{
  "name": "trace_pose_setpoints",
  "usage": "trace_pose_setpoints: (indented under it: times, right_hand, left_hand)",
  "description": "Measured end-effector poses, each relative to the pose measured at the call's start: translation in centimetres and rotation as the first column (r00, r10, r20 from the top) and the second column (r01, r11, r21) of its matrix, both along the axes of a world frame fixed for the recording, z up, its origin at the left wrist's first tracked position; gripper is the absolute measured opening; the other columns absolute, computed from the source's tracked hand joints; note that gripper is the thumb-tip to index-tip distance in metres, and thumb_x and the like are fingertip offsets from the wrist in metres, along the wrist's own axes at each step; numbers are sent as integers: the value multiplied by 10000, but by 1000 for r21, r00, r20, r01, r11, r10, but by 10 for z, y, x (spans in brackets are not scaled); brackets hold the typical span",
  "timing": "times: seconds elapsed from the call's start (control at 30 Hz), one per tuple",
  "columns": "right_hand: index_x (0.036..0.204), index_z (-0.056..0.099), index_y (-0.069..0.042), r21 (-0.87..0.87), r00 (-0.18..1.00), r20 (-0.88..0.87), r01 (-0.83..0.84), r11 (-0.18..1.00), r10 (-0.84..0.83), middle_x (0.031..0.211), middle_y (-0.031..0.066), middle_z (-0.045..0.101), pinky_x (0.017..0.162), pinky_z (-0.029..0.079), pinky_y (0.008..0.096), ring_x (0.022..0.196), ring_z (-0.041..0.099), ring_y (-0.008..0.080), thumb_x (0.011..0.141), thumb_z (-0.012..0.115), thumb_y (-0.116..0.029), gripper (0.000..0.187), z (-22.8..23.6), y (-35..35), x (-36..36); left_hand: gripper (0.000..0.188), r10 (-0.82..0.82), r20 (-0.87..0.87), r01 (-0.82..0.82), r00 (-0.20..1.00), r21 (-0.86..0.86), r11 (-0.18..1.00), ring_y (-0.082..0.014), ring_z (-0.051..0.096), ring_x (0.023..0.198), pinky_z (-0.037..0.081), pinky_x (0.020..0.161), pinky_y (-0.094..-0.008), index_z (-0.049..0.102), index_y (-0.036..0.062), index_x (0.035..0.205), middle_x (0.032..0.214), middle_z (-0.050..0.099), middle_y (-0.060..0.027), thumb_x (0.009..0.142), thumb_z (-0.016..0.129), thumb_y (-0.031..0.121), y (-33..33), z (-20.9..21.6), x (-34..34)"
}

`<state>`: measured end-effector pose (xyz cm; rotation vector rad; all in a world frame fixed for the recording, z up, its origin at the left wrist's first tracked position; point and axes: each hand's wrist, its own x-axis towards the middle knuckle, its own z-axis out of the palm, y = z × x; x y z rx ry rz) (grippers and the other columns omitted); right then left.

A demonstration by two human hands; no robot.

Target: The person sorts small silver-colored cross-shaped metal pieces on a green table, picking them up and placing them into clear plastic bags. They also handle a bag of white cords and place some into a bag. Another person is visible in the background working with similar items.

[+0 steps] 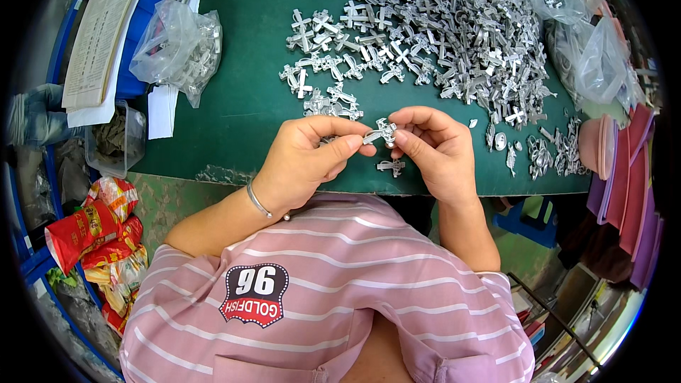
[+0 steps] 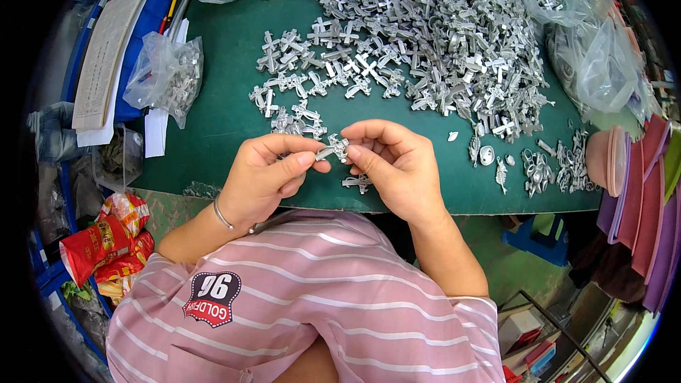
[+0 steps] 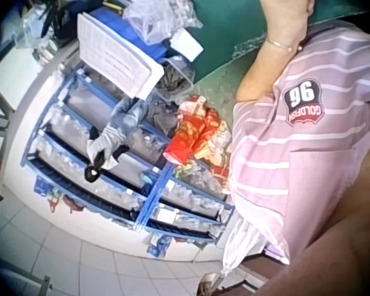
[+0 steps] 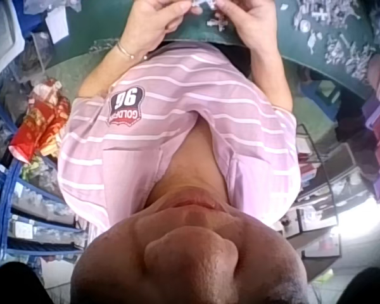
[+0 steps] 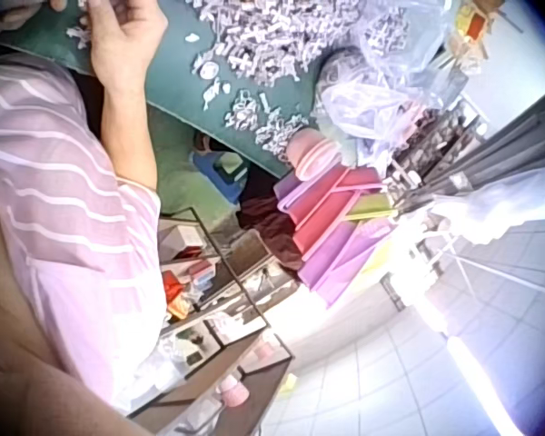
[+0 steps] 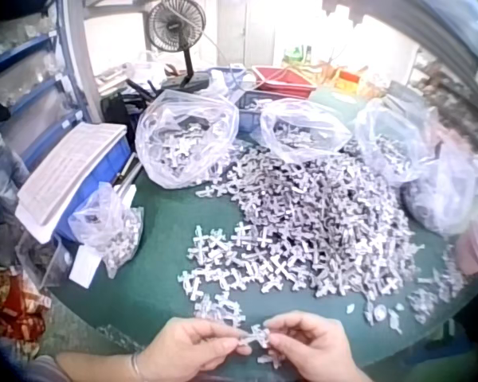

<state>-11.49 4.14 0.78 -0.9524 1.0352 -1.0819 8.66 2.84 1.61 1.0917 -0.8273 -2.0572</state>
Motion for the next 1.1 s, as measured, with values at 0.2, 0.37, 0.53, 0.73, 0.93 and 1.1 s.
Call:
trace_pose_setpoints:
  times: [0.2, 0.37, 0.53, 0.73, 0.93, 1.1]
  right_hand:
    - [914, 672, 13, -464, 949, -315, -166, 870, 13, 865, 99, 658, 707, 496, 292, 793, 623, 193, 797, 633, 55, 130, 18, -1, 11]
    - [893, 666, 2, -518, 803, -557, -136, 844, -213, 857, 108, 648, 679, 498, 306, 765, 626, 225, 783, 638, 55, 126, 15, -10, 13]
    - [904, 629, -44, -489, 580, -781, -335, 805, -233, 897, 82, 569, 755, 419, 379, 853, 535, 289, 728, 691, -12, 189, -2, -19, 28]
    - [841, 617, -57, -526, 493, -810, -372, 765, -317, 889, 55, 574, 745, 393, 356, 844, 533, 259, 725, 691, -19, 142, -8, -22, 18]
    - [851, 630, -71, -500, 481, -829, -408, 764, -285, 898, 42, 576, 766, 384, 366, 853, 533, 244, 719, 699, -21, 157, -3, -23, 29]
    - [817, 641, -36, -486, 623, -751, -294, 823, -221, 843, 63, 610, 731, 436, 352, 791, 577, 248, 730, 688, 5, 107, -1, -22, 17]
  left_hand:
    - [242, -16, -148, 37, 989, 144, 989, -92, 546, 545, 400, 412, -188, 597, -42, 1094, 897, 664, -138, 945, 520, 132, 3, 2, 3]
    - [254, 50, -390, 73, 920, 293, 953, -137, 618, 634, 454, 408, -208, 571, -39, 1084, 827, 622, -108, 959, 496, 170, 5, 2, 25]
    - [172, 50, -210, 0, 976, 232, 973, -135, 559, 595, 421, 423, -223, 565, -17, 1029, 793, 590, -92, 927, 546, 120, 11, 3, 42]
    - [146, 67, -129, -44, 989, 170, 984, -161, 654, 722, 547, 524, -234, 576, -15, 1013, 879, 637, -118, 910, 573, 88, 10, 0, 45]
    - [176, 12, -115, 7, 993, 159, 987, -159, 653, 756, 547, 543, -239, 586, -24, 1025, 884, 632, -99, 913, 586, 112, 6, -1, 43]
    - [169, 25, -74, -13, 997, 151, 988, -160, 657, 739, 546, 530, -235, 589, -29, 1014, 874, 639, -109, 908, 586, 102, 6, 0, 44]
